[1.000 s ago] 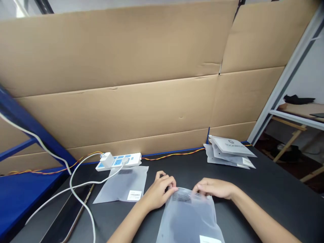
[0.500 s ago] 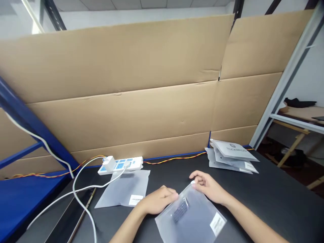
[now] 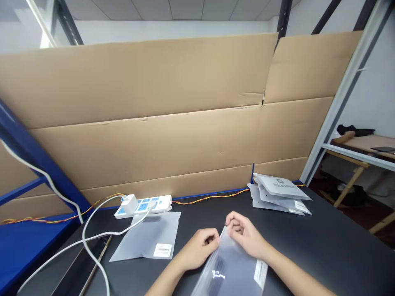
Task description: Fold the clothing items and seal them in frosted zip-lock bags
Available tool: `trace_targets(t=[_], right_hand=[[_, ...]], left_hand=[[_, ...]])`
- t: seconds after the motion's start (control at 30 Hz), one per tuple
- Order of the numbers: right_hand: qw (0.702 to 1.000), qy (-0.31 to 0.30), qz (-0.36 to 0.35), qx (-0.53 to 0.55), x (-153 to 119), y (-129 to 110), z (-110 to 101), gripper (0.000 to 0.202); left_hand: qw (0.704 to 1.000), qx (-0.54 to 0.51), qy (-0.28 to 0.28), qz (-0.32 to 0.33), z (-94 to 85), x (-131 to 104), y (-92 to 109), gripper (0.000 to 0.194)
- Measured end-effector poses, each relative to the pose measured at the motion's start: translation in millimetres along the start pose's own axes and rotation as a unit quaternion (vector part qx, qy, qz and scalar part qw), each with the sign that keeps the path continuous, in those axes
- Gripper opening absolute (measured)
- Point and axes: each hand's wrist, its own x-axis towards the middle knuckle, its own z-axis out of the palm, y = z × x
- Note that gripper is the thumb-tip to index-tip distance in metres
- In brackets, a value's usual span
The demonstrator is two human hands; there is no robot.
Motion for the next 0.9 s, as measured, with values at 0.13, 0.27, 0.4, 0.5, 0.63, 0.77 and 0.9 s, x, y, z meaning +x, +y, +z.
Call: trace_targets(t=[0.13, 0.27, 0.4, 0.5, 0.63, 0.77, 0.9], right_hand=[[0.992, 0.112, -0.015, -0.051, 10.6, 11.8, -46.9, 0.016], [0.981, 0.159, -0.017, -0.109, 9.1, 17.0, -74.2, 0.015], [0.967, 0.147, -0.033, -0.207, -16.3, 4.4, -60.4, 0.026], [0.943, 0.045, -0.045, -0.325, -45.0, -0.9, -36.2, 0.068], [0.914, 0.019, -0.102, -0.392, -71.9, 0.1, -13.5, 0.075], [0.877, 0.187, -0.183, -0.404, -76.6, -33.6, -41.1, 0.045], [0.769, 0.372, -0.215, -0.473, -54.2, -74.1, -125.7, 0.04]], left_hand=[[0.999, -0.021, -0.034, -0.017, -17.5, -2.6, -9.2, 0.027], [0.993, -0.109, -0.035, -0.026, -23.4, -3.1, -21.7, 0.028], [0.963, -0.261, 0.055, -0.029, -4.7, 3.4, -26.5, 0.04], [0.922, -0.375, 0.089, -0.034, 11.7, 7.6, -23.8, 0.042], [0.842, -0.536, 0.049, -0.028, 19.3, 5.4, -19.2, 0.032], [0.845, -0.53, -0.077, 0.003, 14.1, 0.6, -20.7, 0.042], [0.881, -0.465, -0.092, 0.012, 10.3, 0.6, -25.9, 0.033]])
